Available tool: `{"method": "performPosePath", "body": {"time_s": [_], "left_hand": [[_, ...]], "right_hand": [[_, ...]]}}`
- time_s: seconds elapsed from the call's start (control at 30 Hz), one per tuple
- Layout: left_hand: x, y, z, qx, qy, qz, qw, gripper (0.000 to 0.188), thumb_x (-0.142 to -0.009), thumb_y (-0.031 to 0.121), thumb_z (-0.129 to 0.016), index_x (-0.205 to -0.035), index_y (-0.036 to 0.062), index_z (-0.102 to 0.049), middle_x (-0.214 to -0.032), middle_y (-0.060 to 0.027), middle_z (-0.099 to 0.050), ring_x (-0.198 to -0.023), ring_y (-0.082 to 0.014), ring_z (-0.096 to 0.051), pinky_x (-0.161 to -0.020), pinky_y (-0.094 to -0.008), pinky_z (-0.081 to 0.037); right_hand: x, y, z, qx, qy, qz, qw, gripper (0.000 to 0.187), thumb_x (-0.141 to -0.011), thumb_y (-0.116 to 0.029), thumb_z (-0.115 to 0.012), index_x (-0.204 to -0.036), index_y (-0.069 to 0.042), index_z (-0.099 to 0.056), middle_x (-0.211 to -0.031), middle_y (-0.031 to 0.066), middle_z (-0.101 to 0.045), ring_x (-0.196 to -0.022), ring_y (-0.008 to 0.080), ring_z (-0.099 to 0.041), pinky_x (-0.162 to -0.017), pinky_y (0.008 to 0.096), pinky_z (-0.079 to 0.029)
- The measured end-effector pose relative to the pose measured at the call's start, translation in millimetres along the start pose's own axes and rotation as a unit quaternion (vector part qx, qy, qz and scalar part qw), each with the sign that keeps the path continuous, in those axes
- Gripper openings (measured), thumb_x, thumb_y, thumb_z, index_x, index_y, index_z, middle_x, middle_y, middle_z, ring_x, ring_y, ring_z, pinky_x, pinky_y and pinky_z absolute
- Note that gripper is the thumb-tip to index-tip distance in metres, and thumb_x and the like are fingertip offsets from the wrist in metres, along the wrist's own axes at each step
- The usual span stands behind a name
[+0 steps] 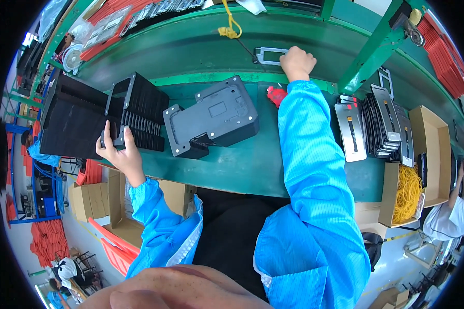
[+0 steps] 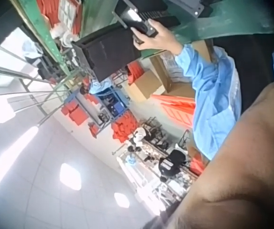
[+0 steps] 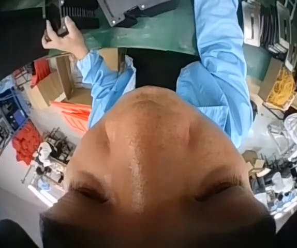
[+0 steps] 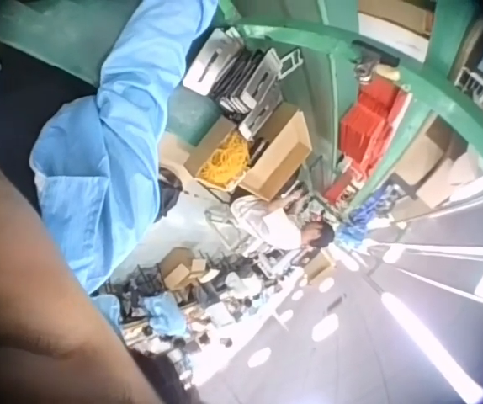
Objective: The worker uses a tape measure to check the dimensions of black electronic housings and inspects components on an assembly line.
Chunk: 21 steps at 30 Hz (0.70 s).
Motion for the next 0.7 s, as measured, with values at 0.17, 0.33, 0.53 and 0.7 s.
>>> {"method": "performPosePath", "body": {"time_s": [0.17,0.33,0.53,0.7], "left_hand": [[0.1,4.6,-1.1,0.009,0.006,-0.005,1.0,0.052,-0.089,0.033,-0.081,-0.137,0.0163,-0.069,-0.13,-0.0209,-0.045,-0.12,-0.037,-0.052,-0.103,-0.0453,-0.044],[-1.5,-1.5,4.2,0.001,0.007,0.007,1.0,0.061,-0.08,0.026,-0.087,-0.137,0.0136,-0.068,-0.131,-0.0216,-0.044,-0.12,-0.039,-0.053,-0.102,-0.0455,-0.046],[-2.0,2.9,1.7,-0.014,-0.009,0.009,1.0,0.063,-0.08,0.027,-0.087,-0.138,0.0117,-0.067,-0.132,-0.0233,-0.045,-0.119,-0.0391,-0.054,-0.103,-0.0449,-0.047],[-2.3,8.0,4.9,0.015,-0.029,0.047,0.998,0.065,-0.08,0.027,-0.087,-0.139,0.0112,-0.066,-0.137,-0.0262,-0.044,-0.127,-0.0424,-0.051,-0.107,-0.0471,-0.043]], "right_hand": [[-3.8,22.2,21.5,-0.112,-0.004,-0.004,0.994,0.037,-0.088,-0.04,-0.072,-0.096,-0.005,-0.079,-0.095,0.0149,-0.078,-0.089,0.0361,-0.074,-0.083,0.0467,-0.057],[62.5,-40.7,116.9,-0.301,-0.079,0.184,0.932,0.027,-0.087,-0.026,-0.075,-0.09,0.001,-0.076,-0.078,0.0165,-0.075,-0.07,0.0292,-0.073,-0.07,0.0373,-0.058],[200.5,-124.4,147.3,-0.065,0.079,0.332,0.938,0.023,-0.083,-0.021,-0.078,-0.087,0.001,-0.075,-0.074,0.0171,-0.071,-0.075,0.0304,-0.07,-0.073,0.0435,-0.054],[233.7,-129.8,156.0,-0.037,0.058,0.393,0.917,0.021,-0.086,-0.022,-0.076,-0.087,-0.001,-0.075,-0.075,0.0171,-0.07,-0.078,0.0323,-0.067,-0.076,0.0474,-0.05]]}}
Point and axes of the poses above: each hand's wrist, its own x-axis away from the middle knuckle, its own z-axis out of the back of the hand, y = z × x, the point moved 5 cm from there along -x, towards the middle knuckle
